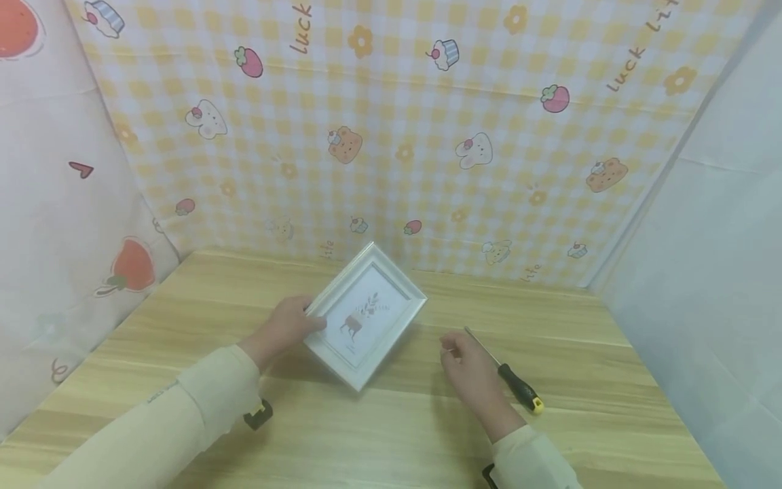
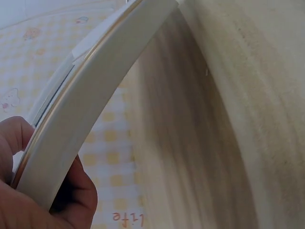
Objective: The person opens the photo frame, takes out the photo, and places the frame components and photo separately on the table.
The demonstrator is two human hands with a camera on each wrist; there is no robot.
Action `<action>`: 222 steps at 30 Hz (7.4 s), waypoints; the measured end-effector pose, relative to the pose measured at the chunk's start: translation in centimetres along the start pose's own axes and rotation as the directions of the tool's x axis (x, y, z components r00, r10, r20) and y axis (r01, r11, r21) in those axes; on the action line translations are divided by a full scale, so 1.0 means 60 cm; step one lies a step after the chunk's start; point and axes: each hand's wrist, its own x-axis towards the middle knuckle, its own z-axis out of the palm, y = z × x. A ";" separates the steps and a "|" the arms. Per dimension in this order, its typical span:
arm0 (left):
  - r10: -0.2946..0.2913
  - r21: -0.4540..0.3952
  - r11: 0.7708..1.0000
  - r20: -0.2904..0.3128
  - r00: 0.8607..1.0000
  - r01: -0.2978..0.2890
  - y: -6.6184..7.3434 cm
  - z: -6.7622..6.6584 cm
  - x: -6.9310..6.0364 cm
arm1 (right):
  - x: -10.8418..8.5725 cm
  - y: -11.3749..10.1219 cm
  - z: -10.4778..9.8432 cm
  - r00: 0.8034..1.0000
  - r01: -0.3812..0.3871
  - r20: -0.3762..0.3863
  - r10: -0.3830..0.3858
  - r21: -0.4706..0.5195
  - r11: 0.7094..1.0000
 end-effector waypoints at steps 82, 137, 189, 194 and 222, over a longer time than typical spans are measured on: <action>-0.057 0.387 0.922 0.079 0.995 0.022 -0.078 0.048 0.008 | 0.026 -0.013 0.106 0.979 0.074 0.201 -0.037 -0.177 0.981; 0.115 0.340 0.930 0.095 0.989 -0.140 -0.071 0.042 -0.014 | 0.071 -0.021 0.092 0.988 0.032 0.153 0.019 -0.325 0.945; 0.101 0.292 0.949 0.061 0.993 -0.115 -0.062 0.067 -0.021 | 0.049 -0.012 0.086 0.978 0.051 0.206 0.016 -0.316 0.947; 0.091 0.279 0.954 0.068 0.993 -0.107 -0.063 0.071 -0.022 | 0.050 -0.010 0.084 0.978 0.049 0.206 0.020 -0.323 0.945; 0.066 0.268 0.960 0.077 0.995 -0.085 -0.058 0.081 -0.039 | 0.040 -0.009 0.072 0.973 0.013 0.226 0.053 -0.283 0.959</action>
